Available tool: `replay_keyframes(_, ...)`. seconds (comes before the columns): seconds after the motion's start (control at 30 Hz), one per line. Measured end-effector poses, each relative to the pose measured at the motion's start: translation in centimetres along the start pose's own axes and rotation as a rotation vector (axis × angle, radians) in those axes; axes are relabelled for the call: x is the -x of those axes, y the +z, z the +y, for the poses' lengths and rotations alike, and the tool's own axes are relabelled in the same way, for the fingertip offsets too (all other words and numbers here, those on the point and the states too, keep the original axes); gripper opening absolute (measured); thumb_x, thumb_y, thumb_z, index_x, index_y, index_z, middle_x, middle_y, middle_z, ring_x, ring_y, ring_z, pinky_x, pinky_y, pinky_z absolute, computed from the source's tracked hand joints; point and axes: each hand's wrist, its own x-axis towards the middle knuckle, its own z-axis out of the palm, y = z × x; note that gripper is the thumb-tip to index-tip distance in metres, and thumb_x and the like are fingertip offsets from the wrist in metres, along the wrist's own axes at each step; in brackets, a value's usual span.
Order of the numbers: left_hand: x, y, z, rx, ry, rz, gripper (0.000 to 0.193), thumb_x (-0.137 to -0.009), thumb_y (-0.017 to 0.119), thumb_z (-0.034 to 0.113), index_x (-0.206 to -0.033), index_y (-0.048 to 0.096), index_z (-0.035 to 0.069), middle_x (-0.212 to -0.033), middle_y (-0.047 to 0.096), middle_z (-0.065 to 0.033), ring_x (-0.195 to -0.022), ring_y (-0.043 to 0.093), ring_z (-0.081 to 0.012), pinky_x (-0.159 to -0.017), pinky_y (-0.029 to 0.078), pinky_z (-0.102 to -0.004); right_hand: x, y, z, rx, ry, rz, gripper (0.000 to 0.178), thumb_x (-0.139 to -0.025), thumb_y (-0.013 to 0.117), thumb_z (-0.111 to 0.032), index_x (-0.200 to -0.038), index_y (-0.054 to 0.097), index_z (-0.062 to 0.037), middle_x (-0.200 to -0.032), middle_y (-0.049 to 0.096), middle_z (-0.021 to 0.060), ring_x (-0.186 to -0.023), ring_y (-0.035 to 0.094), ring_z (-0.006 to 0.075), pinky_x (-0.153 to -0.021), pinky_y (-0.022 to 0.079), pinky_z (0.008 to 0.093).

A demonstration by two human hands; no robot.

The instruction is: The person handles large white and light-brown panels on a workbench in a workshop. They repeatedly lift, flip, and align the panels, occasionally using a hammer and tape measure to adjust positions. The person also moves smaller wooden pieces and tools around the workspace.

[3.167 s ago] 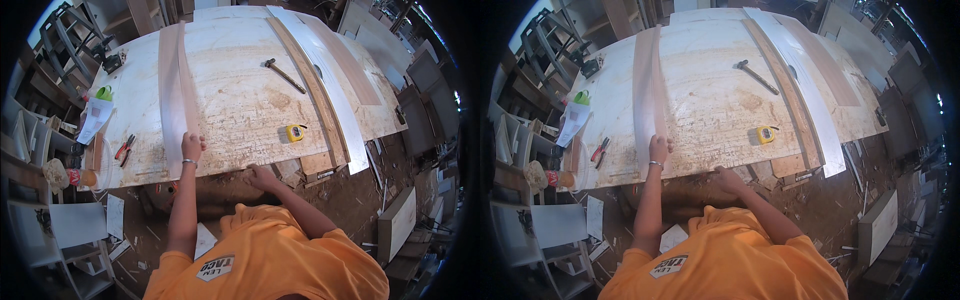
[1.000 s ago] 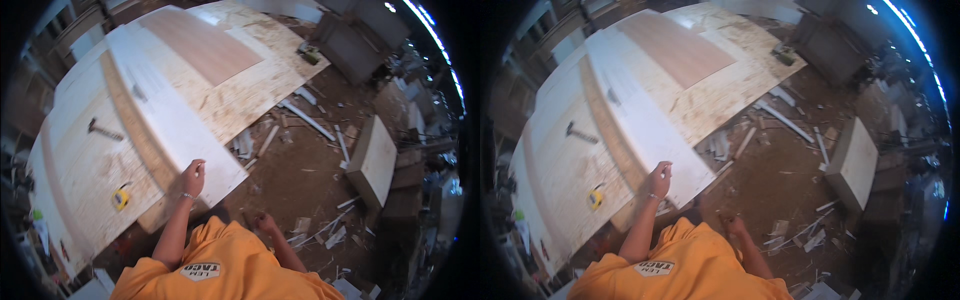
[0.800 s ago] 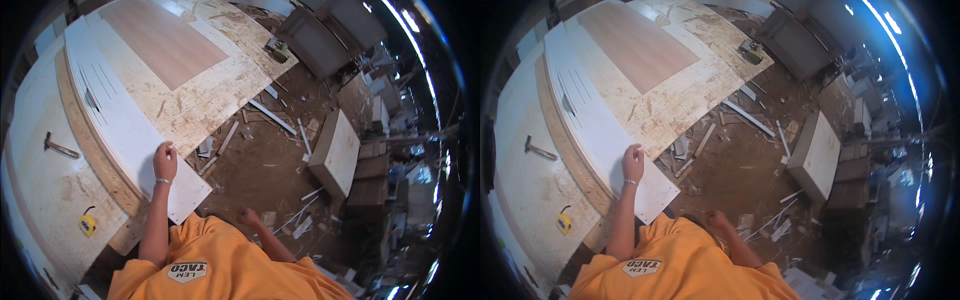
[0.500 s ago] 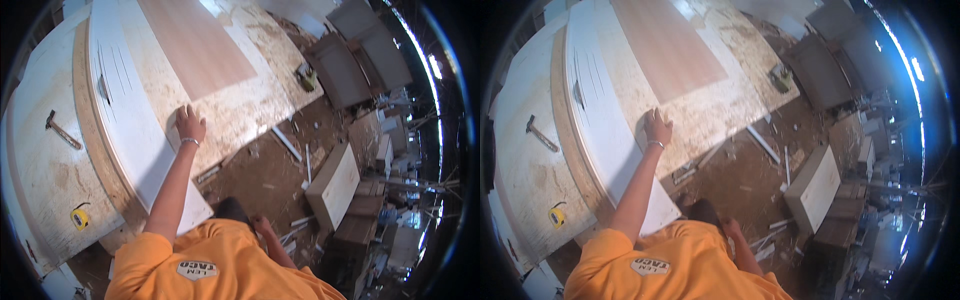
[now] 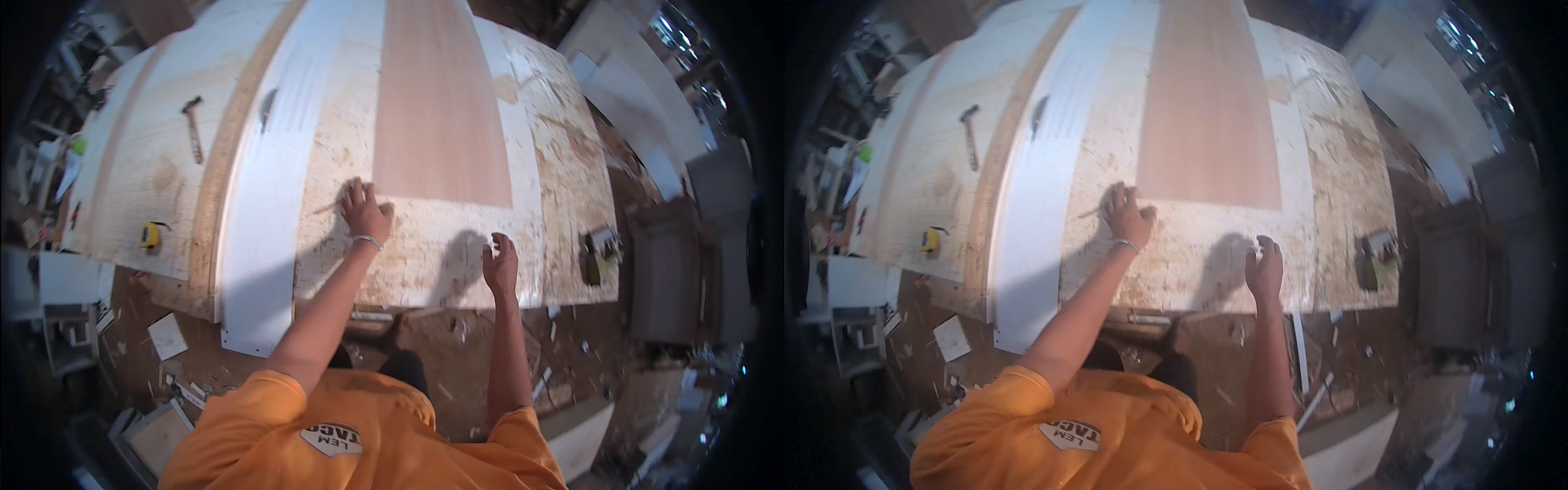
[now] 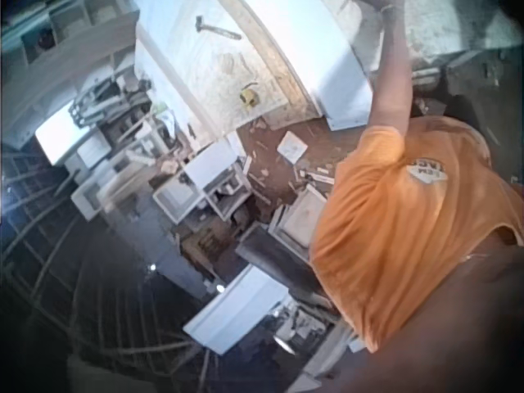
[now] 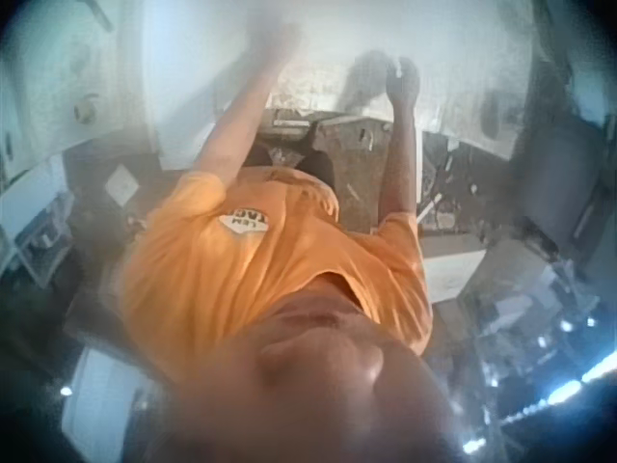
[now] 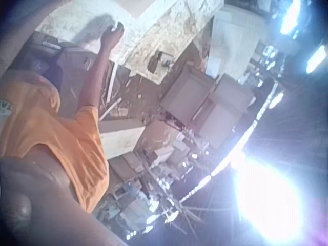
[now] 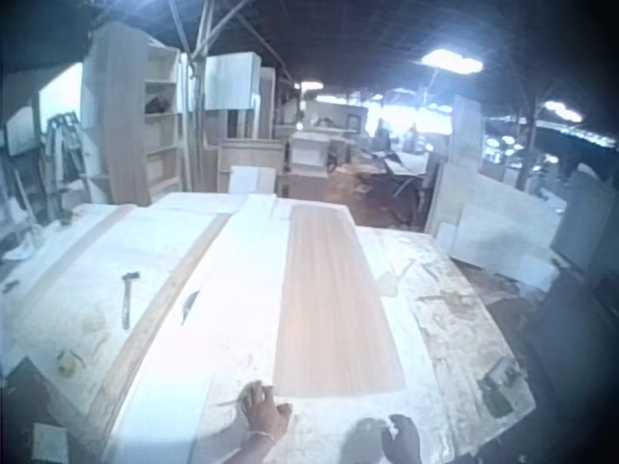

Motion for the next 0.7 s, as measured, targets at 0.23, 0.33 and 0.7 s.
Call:
replay_keyframes(0.23,-0.2,3.9,7.0,0.001,-0.179,-0.082,0.049,-0.077,0.068,0.048,-0.100,0.073,0.005,-0.144,0.038,-0.0359,-0.144,0.022,-0.0430,-0.119,0.011,-0.0522,-9.3,3.6,-1.4,0.095,-0.287,-0.185,0.059,-0.086,0.068,-0.023,-0.138,0.046,-0.0054,-0.143,0.044,0.0222,-0.134,0.040,0.0388,-0.106,0.037,0.0512)
replay_keyframes(0.33,3.3,3.7,11.4,0.114,-0.132,-0.238,0.030,-0.075,0.075,0.033,-0.098,0.074,0.014,-0.149,0.033,-0.0298,-0.141,0.028,-0.0425,-0.117,0.023,-0.0498,-8.2,3.8,2.4,0.259,-0.283,-0.202,0.062,-0.090,0.065,-0.032,-0.141,0.043,-0.0062,-0.145,0.042,0.0218,-0.136,0.038,0.0391,-0.107,0.036,0.0520)
replay_keyframes(0.7,18.2,-11.8,-6.0,0.523,-0.200,-0.042,0.031,-0.087,0.067,0.013,-0.117,0.064,0.004,-0.117,0.065,-0.0116,-0.105,0.063,-0.0212,-0.089,0.051,-0.0339,-9.1,-0.6,9.3,0.603,0.096,-0.183,0.066,-0.098,0.045,-0.050,-0.144,0.039,-0.0022,-0.149,0.041,0.0177,-0.139,0.036,0.0345,-0.107,0.033,0.0603)
